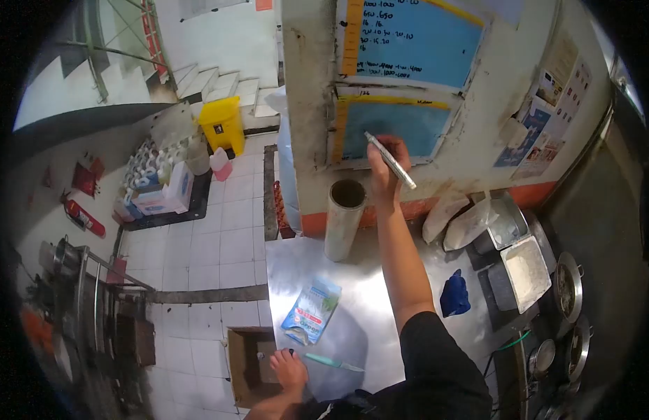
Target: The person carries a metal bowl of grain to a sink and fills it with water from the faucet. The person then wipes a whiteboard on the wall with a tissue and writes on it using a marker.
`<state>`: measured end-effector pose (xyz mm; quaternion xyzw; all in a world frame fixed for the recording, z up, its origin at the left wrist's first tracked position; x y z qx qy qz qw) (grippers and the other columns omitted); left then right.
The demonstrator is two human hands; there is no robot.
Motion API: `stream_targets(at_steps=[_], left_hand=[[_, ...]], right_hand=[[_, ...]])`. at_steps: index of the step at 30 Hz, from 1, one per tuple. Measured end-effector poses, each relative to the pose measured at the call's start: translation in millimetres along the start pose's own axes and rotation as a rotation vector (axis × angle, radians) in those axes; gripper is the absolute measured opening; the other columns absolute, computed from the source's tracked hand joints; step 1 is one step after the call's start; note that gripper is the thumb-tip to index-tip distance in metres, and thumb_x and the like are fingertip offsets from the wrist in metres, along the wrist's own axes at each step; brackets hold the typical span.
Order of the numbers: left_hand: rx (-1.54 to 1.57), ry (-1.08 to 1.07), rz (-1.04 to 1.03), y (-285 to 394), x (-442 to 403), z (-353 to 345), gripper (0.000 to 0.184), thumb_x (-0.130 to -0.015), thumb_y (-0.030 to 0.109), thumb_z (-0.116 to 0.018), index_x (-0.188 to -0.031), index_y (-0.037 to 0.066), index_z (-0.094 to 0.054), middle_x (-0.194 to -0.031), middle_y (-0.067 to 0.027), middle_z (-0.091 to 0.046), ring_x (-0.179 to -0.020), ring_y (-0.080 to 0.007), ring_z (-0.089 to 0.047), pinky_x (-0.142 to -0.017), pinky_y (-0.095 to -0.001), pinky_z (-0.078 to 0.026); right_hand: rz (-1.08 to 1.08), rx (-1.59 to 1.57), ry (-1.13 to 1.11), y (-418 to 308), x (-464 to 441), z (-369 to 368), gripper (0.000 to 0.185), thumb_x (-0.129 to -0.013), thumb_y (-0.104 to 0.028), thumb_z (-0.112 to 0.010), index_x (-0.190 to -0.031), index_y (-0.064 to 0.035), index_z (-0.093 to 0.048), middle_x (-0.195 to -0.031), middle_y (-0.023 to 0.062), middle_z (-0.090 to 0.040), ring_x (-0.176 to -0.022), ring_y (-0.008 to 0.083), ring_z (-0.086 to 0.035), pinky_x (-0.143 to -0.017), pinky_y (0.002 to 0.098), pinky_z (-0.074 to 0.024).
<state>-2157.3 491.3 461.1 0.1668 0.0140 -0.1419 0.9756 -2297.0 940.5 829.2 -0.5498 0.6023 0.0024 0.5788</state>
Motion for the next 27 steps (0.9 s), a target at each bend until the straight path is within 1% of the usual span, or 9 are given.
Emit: stream_targets(at_steps=[3, 6, 9, 12, 15, 18, 21, 24, 27], left_hand=[[-0.006, -0.010, -0.008, 3, -2, 1, 0.027, -0.090, 0.020, -0.061, -0.110, 0.004, -0.054, -0.110, -0.0158, -0.052, -0.105, -0.0361, -0.048, -0.093, -0.0509, -0.038], [0.006, -0.003, 0.026, 2, -2, 1, 0.026, -0.090, 0.020, -0.061, -0.109, 0.004, -0.054, -0.108, -0.0161, -0.051, -0.104, -0.0364, -0.048, -0.094, -0.0509, -0.037], [0.019, -0.003, 0.013, 2, -3, -2, 0.026, -0.089, 0.019, -0.062, -0.108, 0.004, -0.054, -0.106, -0.0164, -0.051, -0.103, -0.0368, -0.048, -0.093, -0.0510, -0.037], [-0.009, -0.024, 0.032, -1, -1, -5, 0.026, -0.090, 0.020, -0.062, -0.108, 0.004, -0.054, -0.107, -0.0165, -0.051, -0.103, -0.0367, -0.048, -0.093, -0.0510, -0.037], [0.014, -0.054, 0.026, 0, -2, -4, 0.027, -0.090, 0.021, -0.062, -0.108, 0.003, -0.053, -0.107, -0.0165, -0.051, -0.103, -0.0368, -0.048, -0.092, -0.0508, -0.037], [-0.013, -0.027, 0.015, 1, -2, -3, 0.027, -0.090, 0.021, -0.061, -0.108, 0.003, -0.053, -0.107, -0.0167, -0.051, -0.103, -0.0369, -0.048, -0.090, -0.0505, -0.037], [-0.035, -0.023, 0.002, 1, -1, -5, 0.027, -0.090, 0.021, -0.060, -0.108, 0.003, -0.053, -0.106, -0.0169, -0.051, -0.102, -0.0371, -0.048, -0.089, -0.0504, -0.037], [-0.014, -0.023, -0.001, 2, -1, -2, 0.026, -0.091, 0.022, -0.060, -0.108, 0.003, -0.053, -0.107, -0.0169, -0.051, -0.103, -0.0370, -0.048, -0.090, -0.0503, -0.037], [-0.006, -0.014, -0.006, 4, -1, 1, 0.026, -0.091, 0.023, -0.059, -0.108, 0.004, -0.053, -0.107, -0.0166, -0.051, -0.103, -0.0368, -0.048, -0.090, -0.0502, -0.037]], right_hand=[[-0.021, 0.014, -0.034, 23, -10, -7, 0.020, -0.081, -0.012, -0.076, -0.095, -0.0034, -0.065, -0.092, 0.0051, -0.067, -0.080, 0.0121, -0.059, -0.073, 0.0270, -0.0485], [0.208, 0.122, -0.007, 14, -15, -13, 0.021, -0.078, -0.011, -0.077, -0.092, -0.0037, -0.064, -0.089, 0.0070, -0.066, -0.079, 0.0142, -0.060, -0.073, 0.0282, -0.0495], [0.193, 0.131, 0.042, 12, -26, -14, 0.022, -0.075, -0.009, -0.078, -0.091, -0.0038, -0.063, -0.086, 0.0073, -0.066, -0.079, 0.0158, -0.062, -0.074, 0.0293, -0.0506], [0.240, 0.124, 0.019, 9, -36, -19, 0.022, -0.074, -0.007, -0.078, -0.088, -0.0046, -0.062, -0.085, 0.0077, -0.066, -0.078, 0.0181, -0.065, -0.072, 0.0316, -0.0525], [0.376, 0.133, -0.097, -2, -36, -34, 0.017, -0.079, 0.000, -0.074, -0.088, -0.0021, -0.060, -0.093, 0.0062, -0.063, -0.078, 0.0109, -0.058, -0.070, 0.0264, -0.0500], [0.396, 0.166, -0.093, 0, -38, -32, 0.018, -0.078, 0.002, -0.074, -0.087, -0.0023, -0.059, -0.091, 0.0060, -0.063, -0.077, 0.0101, -0.059, -0.069, 0.0255, -0.0498], [0.428, 0.125, -0.110, -4, -36, -35, 0.018, -0.079, 0.002, -0.073, -0.087, -0.0026, -0.059, -0.089, 0.0047, -0.062, -0.075, 0.0088, -0.059, -0.067, 0.0248, -0.0494], [0.384, 0.199, -0.068, 8, -36, -33, 0.017, -0.080, 0.004, -0.072, -0.087, -0.0028, -0.058, -0.087, 0.0036, -0.063, -0.072, 0.0078, -0.058, -0.064, 0.0246, -0.0491], [0.379, 0.139, -0.088, 8, -35, -35, 0.017, -0.081, 0.005, -0.071, -0.087, -0.0029, -0.058, -0.086, 0.0025, -0.063, -0.069, 0.0071, -0.057, -0.063, 0.0240, -0.0485]])
Point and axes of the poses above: each hand's wrist, its own x-axis away from the middle knuckle, its own z-axis out of the back of the hand, y = z × x, the point moved 10 cm from there along -x, towards the middle knuckle
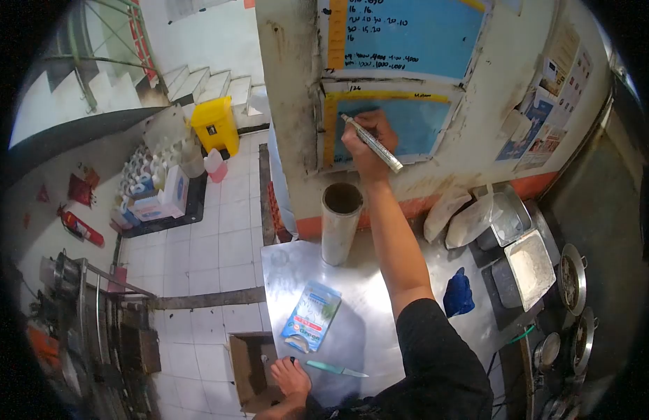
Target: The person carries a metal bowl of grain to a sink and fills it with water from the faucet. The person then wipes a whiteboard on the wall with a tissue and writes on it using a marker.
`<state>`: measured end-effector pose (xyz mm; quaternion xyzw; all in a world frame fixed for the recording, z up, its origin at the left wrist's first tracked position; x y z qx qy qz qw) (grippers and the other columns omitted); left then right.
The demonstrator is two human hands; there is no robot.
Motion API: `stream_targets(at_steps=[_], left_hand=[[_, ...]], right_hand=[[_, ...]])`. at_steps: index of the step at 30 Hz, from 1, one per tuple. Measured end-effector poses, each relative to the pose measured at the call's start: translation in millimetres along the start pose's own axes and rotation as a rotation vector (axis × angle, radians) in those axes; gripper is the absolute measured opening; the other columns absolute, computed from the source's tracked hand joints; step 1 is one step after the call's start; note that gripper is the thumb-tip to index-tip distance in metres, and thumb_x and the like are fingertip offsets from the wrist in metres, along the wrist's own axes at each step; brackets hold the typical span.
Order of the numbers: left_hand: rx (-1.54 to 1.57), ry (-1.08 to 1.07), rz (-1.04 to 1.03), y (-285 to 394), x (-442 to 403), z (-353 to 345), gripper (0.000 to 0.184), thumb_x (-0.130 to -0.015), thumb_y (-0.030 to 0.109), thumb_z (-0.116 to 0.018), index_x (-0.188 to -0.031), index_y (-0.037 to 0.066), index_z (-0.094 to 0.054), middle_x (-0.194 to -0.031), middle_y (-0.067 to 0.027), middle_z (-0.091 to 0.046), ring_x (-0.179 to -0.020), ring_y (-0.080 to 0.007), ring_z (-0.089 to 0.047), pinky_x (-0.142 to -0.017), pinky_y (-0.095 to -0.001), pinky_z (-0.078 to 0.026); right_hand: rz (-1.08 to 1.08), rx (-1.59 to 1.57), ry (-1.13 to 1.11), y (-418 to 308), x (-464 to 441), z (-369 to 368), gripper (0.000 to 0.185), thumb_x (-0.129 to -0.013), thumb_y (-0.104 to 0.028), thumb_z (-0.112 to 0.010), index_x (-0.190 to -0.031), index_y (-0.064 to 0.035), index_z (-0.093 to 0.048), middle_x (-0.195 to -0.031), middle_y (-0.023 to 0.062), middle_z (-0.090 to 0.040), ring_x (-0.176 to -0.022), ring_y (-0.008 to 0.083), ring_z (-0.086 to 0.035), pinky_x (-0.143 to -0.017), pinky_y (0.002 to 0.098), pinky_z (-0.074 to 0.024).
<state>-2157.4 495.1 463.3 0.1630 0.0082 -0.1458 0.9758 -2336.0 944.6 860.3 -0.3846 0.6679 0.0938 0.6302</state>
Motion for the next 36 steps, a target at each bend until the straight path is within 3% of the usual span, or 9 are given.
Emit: stream_targets(at_steps=[3, 15, 18, 33, 36], left_hand=[[-0.013, 0.011, 0.005, -3, 1, -4, 0.025, -0.091, 0.023, -0.059, -0.108, 0.004, -0.053, -0.107, -0.0162, -0.051, -0.103, -0.0368, -0.048, -0.090, -0.0502, -0.037], [0.007, -0.012, 0.005, -3, 0, -6, 0.025, -0.091, 0.020, -0.059, -0.107, 0.003, -0.053, -0.106, -0.0170, -0.050, -0.103, -0.0368, -0.046, -0.095, -0.0502, -0.035], [0.007, -0.020, -0.003, -2, -1, -4, 0.025, -0.091, 0.020, -0.059, -0.107, 0.003, -0.052, -0.106, -0.0170, -0.050, -0.103, -0.0368, -0.046, -0.095, -0.0499, -0.036], [-0.009, -0.011, 0.013, -5, 0, -9, 0.026, -0.091, 0.023, -0.059, -0.108, 0.005, -0.053, -0.108, -0.0161, -0.051, -0.104, -0.0365, -0.047, -0.094, -0.0501, -0.036], [0.009, -0.018, 0.012, -2, -1, -4, 0.026, -0.091, 0.022, -0.059, -0.108, 0.004, -0.053, -0.108, -0.0161, -0.051, -0.104, -0.0365, -0.047, -0.094, -0.0503, -0.036]], right_hand=[[-0.103, 0.036, 0.014, 9, 1, 2, 0.028, -0.068, -0.008, -0.081, -0.088, -0.0082, -0.062, -0.084, 0.0077, -0.066, -0.074, 0.0219, -0.066, -0.068, 0.0326, -0.0536], [0.060, -0.005, 0.001, -3, -4, 1, 0.027, -0.068, -0.010, -0.081, -0.088, -0.0088, -0.063, -0.083, 0.0068, -0.066, -0.075, 0.0231, -0.066, -0.068, 0.0335, -0.0523], [0.001, -0.035, -0.020, -3, -2, -3, 0.016, -0.079, 0.005, -0.070, -0.087, -0.0024, -0.058, -0.091, 0.0046, -0.060, -0.074, 0.0095, -0.057, -0.066, 0.0247, -0.0482], [-0.067, -0.030, 0.012, -2, 1, 5, 0.017, -0.078, 0.001, -0.073, -0.089, -0.0013, -0.060, -0.093, 0.0053, -0.059, -0.075, 0.0112, -0.058, -0.068, 0.0260, -0.0489], [-0.039, -0.001, 0.042, 0, -1, 7, 0.023, -0.071, -0.012, -0.081, -0.086, -0.0085, -0.063, -0.082, 0.0062, -0.066, -0.074, 0.0197, -0.066, -0.068, 0.0324, -0.0531]])
Point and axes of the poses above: each hand's wrist, its own x-axis away from the middle knuckle, its own z-axis out of the back of the hand, y = z × x, the point moved 10 cm from there along -x, towards the middle knuckle
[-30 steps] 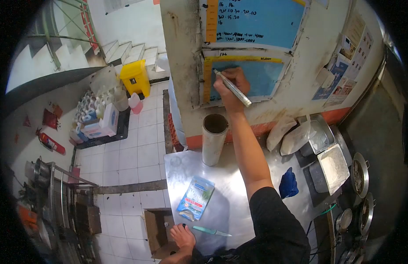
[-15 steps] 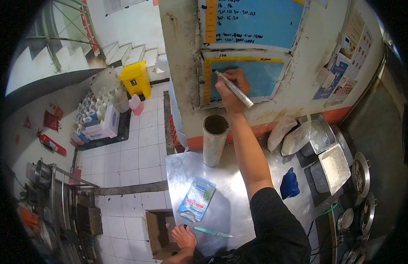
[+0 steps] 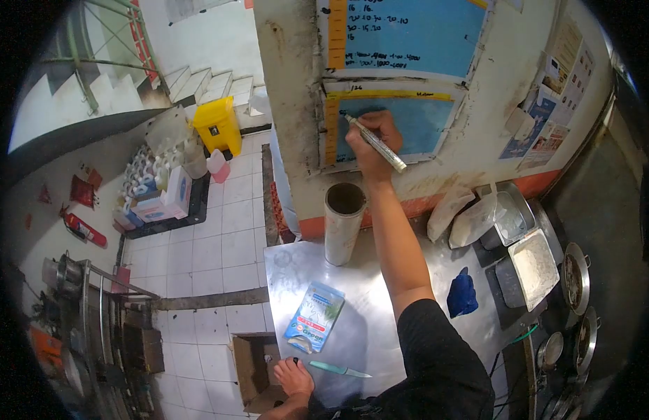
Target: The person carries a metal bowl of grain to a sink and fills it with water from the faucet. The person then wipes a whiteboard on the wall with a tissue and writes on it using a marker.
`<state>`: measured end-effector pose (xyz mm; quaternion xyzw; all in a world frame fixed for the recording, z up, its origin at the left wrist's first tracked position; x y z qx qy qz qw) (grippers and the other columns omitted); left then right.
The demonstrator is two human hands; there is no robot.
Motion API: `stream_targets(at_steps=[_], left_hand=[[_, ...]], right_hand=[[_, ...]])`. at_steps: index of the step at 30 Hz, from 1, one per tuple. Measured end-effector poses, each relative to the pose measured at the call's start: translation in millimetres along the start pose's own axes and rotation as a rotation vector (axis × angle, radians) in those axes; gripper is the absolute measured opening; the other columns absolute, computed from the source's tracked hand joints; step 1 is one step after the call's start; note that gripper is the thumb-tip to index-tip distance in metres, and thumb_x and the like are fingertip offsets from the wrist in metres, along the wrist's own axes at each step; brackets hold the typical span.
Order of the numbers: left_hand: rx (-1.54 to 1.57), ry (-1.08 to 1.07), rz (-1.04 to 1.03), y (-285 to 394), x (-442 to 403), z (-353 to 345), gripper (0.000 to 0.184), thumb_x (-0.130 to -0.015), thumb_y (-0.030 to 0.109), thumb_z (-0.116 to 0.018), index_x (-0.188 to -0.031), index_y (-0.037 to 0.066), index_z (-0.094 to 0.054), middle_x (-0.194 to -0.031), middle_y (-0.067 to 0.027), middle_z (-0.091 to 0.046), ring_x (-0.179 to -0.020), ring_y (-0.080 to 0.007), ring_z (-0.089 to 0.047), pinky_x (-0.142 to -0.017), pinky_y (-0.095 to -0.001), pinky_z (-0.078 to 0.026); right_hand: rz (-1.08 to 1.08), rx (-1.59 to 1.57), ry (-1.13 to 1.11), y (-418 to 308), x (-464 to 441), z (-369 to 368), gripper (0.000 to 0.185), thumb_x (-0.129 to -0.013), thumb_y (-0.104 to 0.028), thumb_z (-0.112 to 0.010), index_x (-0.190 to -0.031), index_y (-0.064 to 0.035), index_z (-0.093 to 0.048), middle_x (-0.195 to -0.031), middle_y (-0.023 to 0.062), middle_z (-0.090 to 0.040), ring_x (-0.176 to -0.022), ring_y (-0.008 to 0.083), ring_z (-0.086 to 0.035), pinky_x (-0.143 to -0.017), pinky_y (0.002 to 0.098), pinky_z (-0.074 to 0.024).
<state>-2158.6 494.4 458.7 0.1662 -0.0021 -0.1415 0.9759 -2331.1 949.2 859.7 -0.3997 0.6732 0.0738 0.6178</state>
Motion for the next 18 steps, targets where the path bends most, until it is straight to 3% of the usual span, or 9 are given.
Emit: stream_targets(at_steps=[3, 6, 12, 18], left_hand=[[0.017, 0.000, -0.007, 2, -1, 3, 0.026, -0.090, 0.022, -0.059, -0.108, 0.003, -0.053, -0.107, -0.0164, -0.050, -0.103, -0.0368, -0.047, -0.094, -0.0504, -0.036], [0.004, 0.022, -0.018, 1, 0, 1, 0.026, -0.090, 0.021, -0.059, -0.108, 0.003, -0.052, -0.106, -0.0169, -0.050, -0.102, -0.0374, -0.047, -0.094, -0.0506, -0.036], [0.005, 0.017, -0.003, -2, 1, -2, 0.025, -0.090, 0.019, -0.059, -0.108, 0.003, -0.053, -0.106, -0.0173, -0.050, -0.102, -0.0377, -0.046, -0.095, -0.0511, -0.035], [0.005, -0.006, 0.010, -2, 1, -3, 0.026, -0.090, 0.020, -0.060, -0.108, 0.002, -0.054, -0.107, -0.0179, -0.050, -0.103, -0.0383, -0.046, -0.095, -0.0515, -0.035]], right_hand=[[-0.022, -0.031, -0.005, 10, 0, 2, 0.023, -0.070, -0.010, -0.081, -0.086, -0.0090, -0.063, -0.083, 0.0066, -0.066, -0.074, 0.0203, -0.066, -0.067, 0.0332, -0.0527], [-0.022, 0.006, -0.023, 5, 1, 2, 0.018, -0.078, -0.001, -0.074, -0.088, -0.0014, -0.059, -0.089, 0.0059, -0.061, -0.075, 0.0117, -0.060, -0.070, 0.0266, -0.0505], [0.004, -0.054, -0.061, 11, 3, 2, 0.019, -0.079, 0.000, -0.074, -0.090, -0.0009, -0.059, -0.093, 0.0055, -0.061, -0.079, 0.0119, -0.061, -0.071, 0.0265, -0.0503], [-0.142, -0.114, 0.060, 8, 4, 9, 0.014, -0.082, 0.001, -0.071, -0.090, -0.0007, -0.060, -0.092, 0.0044, -0.062, -0.078, 0.0114, -0.058, -0.069, 0.0263, -0.0491]])
Point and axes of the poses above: each hand's wrist, its own x-axis away from the middle knuckle, its own z-axis out of the back of the hand, y = z × x, the point moved 10 cm from there along -x, towards the middle knuckle
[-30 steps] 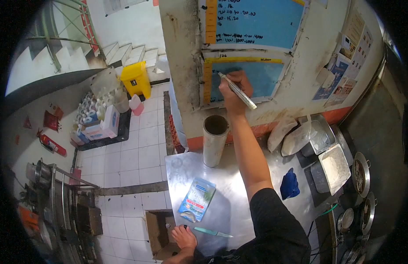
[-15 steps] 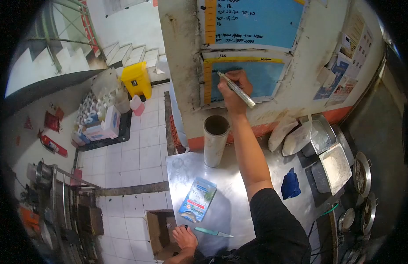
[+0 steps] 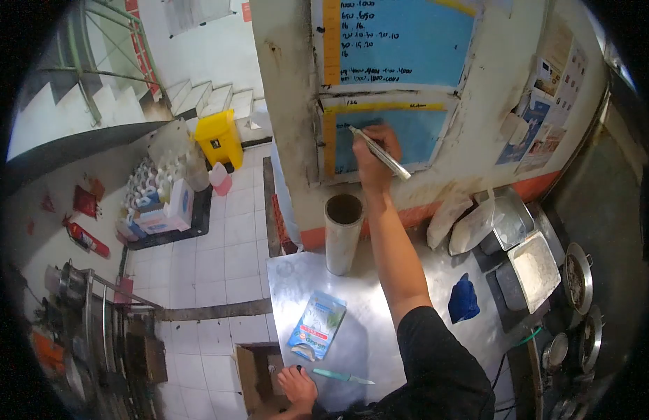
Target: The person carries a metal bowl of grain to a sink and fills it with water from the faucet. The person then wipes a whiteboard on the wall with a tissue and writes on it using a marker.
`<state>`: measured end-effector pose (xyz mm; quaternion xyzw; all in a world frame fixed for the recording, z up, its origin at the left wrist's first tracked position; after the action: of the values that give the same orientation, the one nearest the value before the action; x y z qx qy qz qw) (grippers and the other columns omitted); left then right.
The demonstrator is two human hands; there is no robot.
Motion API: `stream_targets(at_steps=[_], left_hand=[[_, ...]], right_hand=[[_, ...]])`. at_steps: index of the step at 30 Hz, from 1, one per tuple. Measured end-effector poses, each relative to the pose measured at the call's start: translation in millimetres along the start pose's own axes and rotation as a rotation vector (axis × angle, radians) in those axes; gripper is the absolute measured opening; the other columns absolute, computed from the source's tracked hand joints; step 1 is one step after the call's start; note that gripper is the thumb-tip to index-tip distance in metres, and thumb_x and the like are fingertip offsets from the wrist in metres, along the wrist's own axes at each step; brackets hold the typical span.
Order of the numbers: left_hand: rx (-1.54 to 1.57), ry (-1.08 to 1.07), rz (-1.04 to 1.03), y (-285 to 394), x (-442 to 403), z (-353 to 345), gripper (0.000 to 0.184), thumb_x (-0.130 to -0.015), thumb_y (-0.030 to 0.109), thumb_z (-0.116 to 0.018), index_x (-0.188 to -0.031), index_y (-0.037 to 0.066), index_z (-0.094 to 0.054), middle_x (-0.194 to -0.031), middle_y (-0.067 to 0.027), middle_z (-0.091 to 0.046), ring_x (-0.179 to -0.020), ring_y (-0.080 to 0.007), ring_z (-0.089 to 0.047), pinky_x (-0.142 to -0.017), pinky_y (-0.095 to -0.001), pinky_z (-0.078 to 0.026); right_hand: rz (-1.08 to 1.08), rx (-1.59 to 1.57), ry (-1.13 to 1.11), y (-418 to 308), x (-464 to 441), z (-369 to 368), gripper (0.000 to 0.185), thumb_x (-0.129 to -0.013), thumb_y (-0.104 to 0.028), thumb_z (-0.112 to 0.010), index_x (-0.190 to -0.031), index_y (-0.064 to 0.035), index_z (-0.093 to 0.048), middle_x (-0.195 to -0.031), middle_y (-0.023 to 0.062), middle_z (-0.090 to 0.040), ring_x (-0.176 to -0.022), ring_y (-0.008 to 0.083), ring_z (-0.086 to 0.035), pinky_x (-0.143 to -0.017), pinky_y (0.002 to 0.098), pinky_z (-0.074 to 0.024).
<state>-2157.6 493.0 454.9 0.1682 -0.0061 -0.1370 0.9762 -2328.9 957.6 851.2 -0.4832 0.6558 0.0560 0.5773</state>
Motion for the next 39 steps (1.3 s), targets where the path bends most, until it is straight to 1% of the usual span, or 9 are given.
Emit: stream_targets(at_steps=[13, 18, 19, 20, 22, 26, 31, 34, 39], left_hand=[[-0.130, 0.097, -0.073, -21, 6, -26, 0.024, -0.095, 0.029, -0.057, -0.098, 0.005, -0.063, -0.101, -0.0207, -0.059, -0.099, -0.0420, -0.054, -0.091, -0.0571, -0.040], [-0.223, 0.108, -0.129, -45, 6, -63, 0.028, -0.093, 0.033, -0.059, -0.100, 0.006, -0.063, -0.101, -0.0177, -0.059, -0.100, -0.0395, -0.054, -0.092, -0.0572, -0.039], [-0.226, 0.100, -0.122, -46, 11, -58, 0.028, -0.093, 0.034, -0.059, -0.100, 0.007, -0.063, -0.102, -0.0171, -0.060, -0.100, -0.0393, -0.054, -0.092, -0.0572, -0.039], [-0.222, 0.091, -0.113, -33, 12, -37, 0.028, -0.093, 0.034, -0.059, -0.100, 0.008, -0.063, -0.104, -0.0165, -0.060, -0.100, -0.0390, -0.054, -0.093, -0.0571, -0.039], [-0.206, 0.132, -0.086, -20, 10, -35, 0.027, -0.093, 0.035, -0.059, -0.100, 0.010, -0.064, -0.105, -0.0149, -0.060, -0.101, -0.0383, -0.054, -0.094, -0.0571, -0.039], [-0.356, 0.066, -0.022, -99, 9, -140, 0.032, -0.095, 0.042, -0.054, -0.111, 0.016, -0.062, -0.115, -0.0121, -0.058, -0.113, -0.0361, -0.050, -0.096, -0.0605, -0.037], [-0.488, -0.035, -0.080, -111, 3, -172, 0.047, -0.098, 0.050, -0.045, -0.132, 0.019, -0.053, -0.131, -0.0118, -0.050, -0.118, -0.0371, -0.045, -0.097, -0.0648, -0.036], [-0.322, -0.349, 0.089, -99, 5, -145, 0.046, -0.098, 0.050, -0.044, -0.131, 0.019, -0.053, -0.131, -0.0106, -0.047, -0.118, -0.0370, -0.043, -0.096, -0.0631, -0.037], [-0.342, -0.295, 0.200, -83, 3, -133, 0.040, -0.097, 0.050, -0.047, -0.120, 0.018, -0.054, -0.126, -0.0097, -0.045, -0.118, -0.0335, -0.041, -0.089, -0.0579, -0.038]], right_hand=[[-0.387, -0.405, 0.324, -31, 136, 112, 0.016, -0.090, -0.016, -0.069, -0.092, -0.0121, -0.053, -0.090, 0.0012, -0.059, -0.082, 0.0110, -0.056, -0.074, 0.0246, -0.0439], [-0.723, -0.083, -0.028, 6, 286, 168, 0.024, -0.083, -0.008, -0.072, -0.091, -0.0132, -0.050, -0.085, 0.0018, -0.058, -0.072, 0.0123, -0.054, -0.068, 0.0294, -0.0443], [-0.795, -0.304, 0.528, -5, 266, 204, 0.022, -0.084, -0.005, -0.070, -0.088, -0.0126, -0.049, -0.079, 0.0005, -0.056, -0.065, 0.0129, -0.051, -0.064, 0.0294, -0.0444], [-0.859, -0.441, 0.718, -14, 246, 235, 0.022, -0.084, -0.002, -0.068, -0.089, -0.0119, -0.049, -0.078, -0.0010, -0.052, -0.063, 0.0123, -0.047, -0.063, 0.0283, -0.0432], [-0.630, -0.601, 0.316, -14, 227, 244, 0.016, -0.088, 0.001, -0.065, -0.093, -0.0112, -0.056, -0.082, 0.0013, -0.060, -0.073, 0.0112, -0.056, -0.063, 0.0290, -0.0475], [-1.254, -0.005, -0.398, -49, 342, 177, 0.016, -0.094, -0.019, -0.065, -0.098, -0.0046, -0.060, -0.082, 0.0085, -0.066, -0.065, 0.0099, -0.053, -0.056, 0.0252, -0.0392], [-1.440, -0.125, -0.057, -84, 410, 221, 0.033, -0.101, -0.024, -0.061, -0.123, -0.0001, -0.060, -0.097, 0.0169, -0.073, -0.060, 0.0101, -0.052, -0.056, 0.0237, -0.0443], [-1.433, 0.029, -0.169, -110, 450, 226, 0.030, -0.098, -0.020, -0.065, -0.124, -0.0034, -0.060, -0.093, 0.0128, -0.073, -0.064, 0.0103, -0.056, -0.059, 0.0239, -0.0464], [-1.474, 0.024, -0.293, -133, 481, 207, 0.020, -0.093, -0.009, -0.069, -0.111, -0.0066, -0.061, -0.086, 0.0088, -0.071, -0.068, 0.0119, -0.062, -0.056, 0.0266, -0.0486]])
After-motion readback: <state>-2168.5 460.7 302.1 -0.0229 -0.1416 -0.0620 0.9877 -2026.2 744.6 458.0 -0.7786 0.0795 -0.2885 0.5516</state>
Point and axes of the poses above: each hand's wrist, its own x-axis away from the middle knuckle, its own z-axis out of the back of the hand, y = z × x, the point moved 10 cm from there along -x, towards the middle knuckle
